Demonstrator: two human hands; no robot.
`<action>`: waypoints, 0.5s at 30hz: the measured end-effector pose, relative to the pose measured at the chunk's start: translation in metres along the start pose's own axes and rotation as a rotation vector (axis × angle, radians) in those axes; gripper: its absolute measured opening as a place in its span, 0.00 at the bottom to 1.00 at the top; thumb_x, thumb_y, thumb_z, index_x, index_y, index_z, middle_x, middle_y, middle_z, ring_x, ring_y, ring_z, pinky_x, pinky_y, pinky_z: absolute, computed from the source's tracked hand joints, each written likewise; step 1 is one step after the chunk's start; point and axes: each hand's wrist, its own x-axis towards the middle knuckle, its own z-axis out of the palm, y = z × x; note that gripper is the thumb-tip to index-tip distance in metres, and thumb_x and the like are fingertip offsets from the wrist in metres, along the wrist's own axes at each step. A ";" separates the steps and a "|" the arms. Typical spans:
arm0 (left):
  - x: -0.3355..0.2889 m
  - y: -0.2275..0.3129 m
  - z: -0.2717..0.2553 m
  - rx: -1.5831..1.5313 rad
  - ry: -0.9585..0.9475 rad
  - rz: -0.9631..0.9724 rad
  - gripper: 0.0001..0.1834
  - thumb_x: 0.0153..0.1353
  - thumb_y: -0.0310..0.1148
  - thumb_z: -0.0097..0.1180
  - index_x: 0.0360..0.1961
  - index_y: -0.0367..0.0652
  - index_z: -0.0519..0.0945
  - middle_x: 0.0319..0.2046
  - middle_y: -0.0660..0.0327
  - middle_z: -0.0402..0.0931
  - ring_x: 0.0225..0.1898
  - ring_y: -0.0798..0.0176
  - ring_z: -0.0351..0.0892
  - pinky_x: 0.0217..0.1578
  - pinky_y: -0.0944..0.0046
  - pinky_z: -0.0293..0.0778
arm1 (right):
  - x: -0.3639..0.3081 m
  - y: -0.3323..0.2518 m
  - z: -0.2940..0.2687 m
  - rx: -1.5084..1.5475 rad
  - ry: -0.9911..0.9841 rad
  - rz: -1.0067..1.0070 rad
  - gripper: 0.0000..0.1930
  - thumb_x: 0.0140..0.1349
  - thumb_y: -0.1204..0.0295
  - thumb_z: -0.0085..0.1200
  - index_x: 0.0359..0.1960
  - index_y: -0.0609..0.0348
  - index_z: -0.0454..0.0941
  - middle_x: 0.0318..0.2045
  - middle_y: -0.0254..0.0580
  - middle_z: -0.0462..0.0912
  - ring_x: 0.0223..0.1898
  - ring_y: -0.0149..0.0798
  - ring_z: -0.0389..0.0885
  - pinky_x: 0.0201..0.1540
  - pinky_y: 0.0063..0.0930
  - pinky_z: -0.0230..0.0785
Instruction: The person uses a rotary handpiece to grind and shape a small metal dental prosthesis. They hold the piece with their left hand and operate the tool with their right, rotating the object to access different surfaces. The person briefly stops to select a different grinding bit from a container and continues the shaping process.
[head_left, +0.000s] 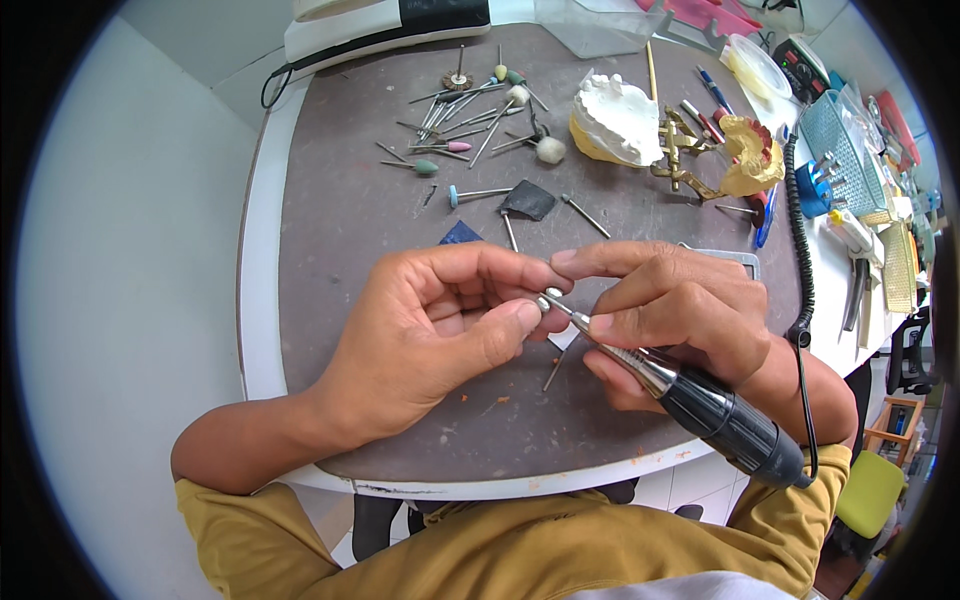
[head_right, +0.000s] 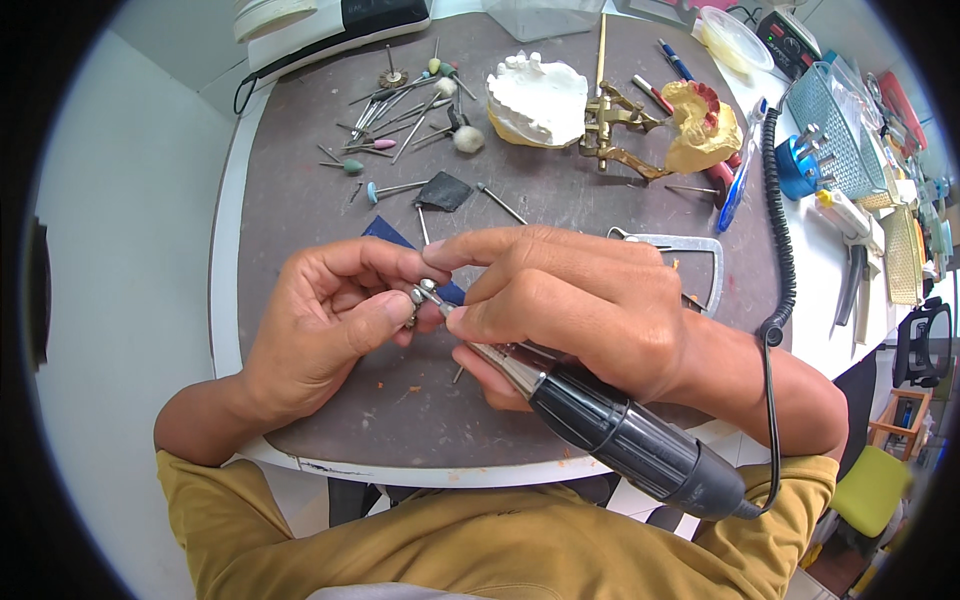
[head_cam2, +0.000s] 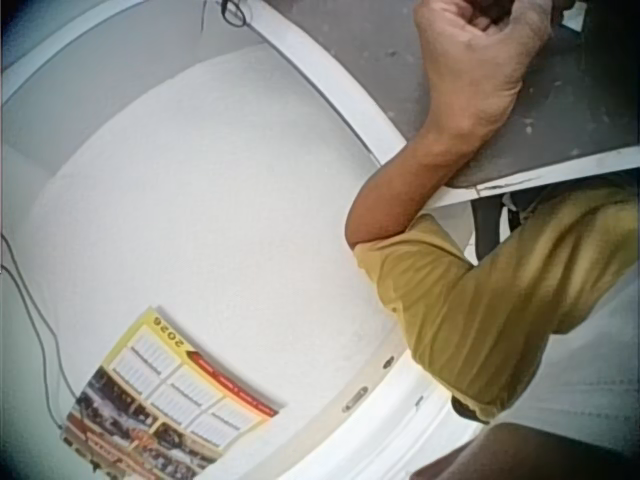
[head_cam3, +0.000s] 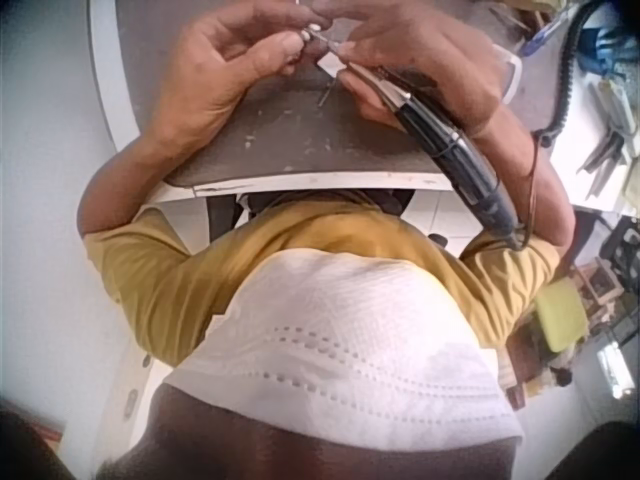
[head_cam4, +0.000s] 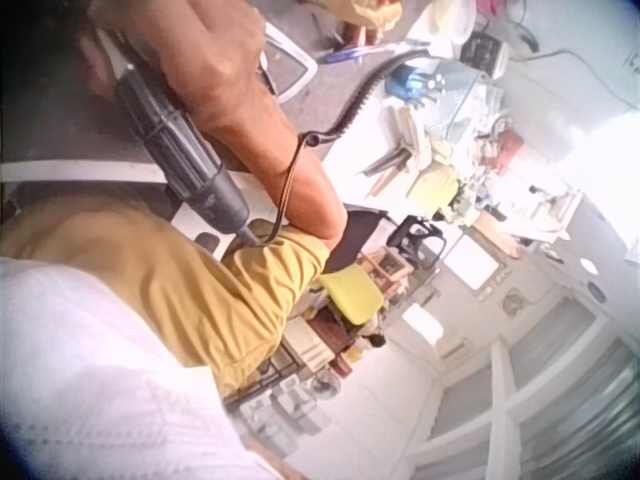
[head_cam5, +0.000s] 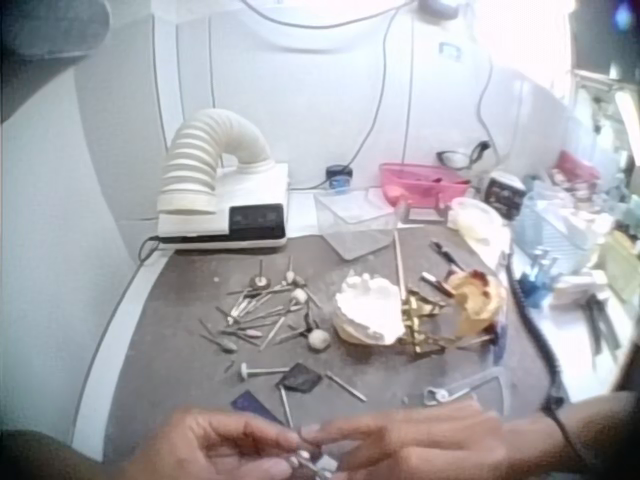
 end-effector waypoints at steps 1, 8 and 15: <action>0.000 0.000 -0.001 0.001 -0.002 -0.003 0.14 0.65 0.25 0.55 0.51 0.33 0.77 0.48 0.55 0.80 0.45 0.68 0.82 0.42 0.71 0.77 | 0.000 0.000 -0.001 -0.013 -0.013 -0.002 0.12 0.47 0.82 0.69 0.32 0.65 0.78 0.26 0.44 0.82 0.32 0.44 0.87 0.44 0.41 0.84; 0.000 -0.001 -0.001 0.024 -0.003 0.008 0.14 0.64 0.24 0.57 0.51 0.33 0.78 0.48 0.55 0.80 0.45 0.68 0.82 0.42 0.70 0.78 | -0.002 0.000 0.002 0.011 0.030 -0.003 0.14 0.45 0.81 0.70 0.33 0.65 0.78 0.26 0.44 0.82 0.34 0.46 0.87 0.42 0.39 0.84; 0.000 -0.001 -0.002 0.058 -0.008 -0.003 0.14 0.64 0.24 0.57 0.51 0.33 0.77 0.48 0.56 0.79 0.46 0.68 0.82 0.48 0.68 0.78 | 0.000 0.002 0.002 -0.020 0.020 -0.020 0.14 0.45 0.81 0.70 0.33 0.64 0.78 0.26 0.44 0.82 0.35 0.47 0.88 0.42 0.38 0.84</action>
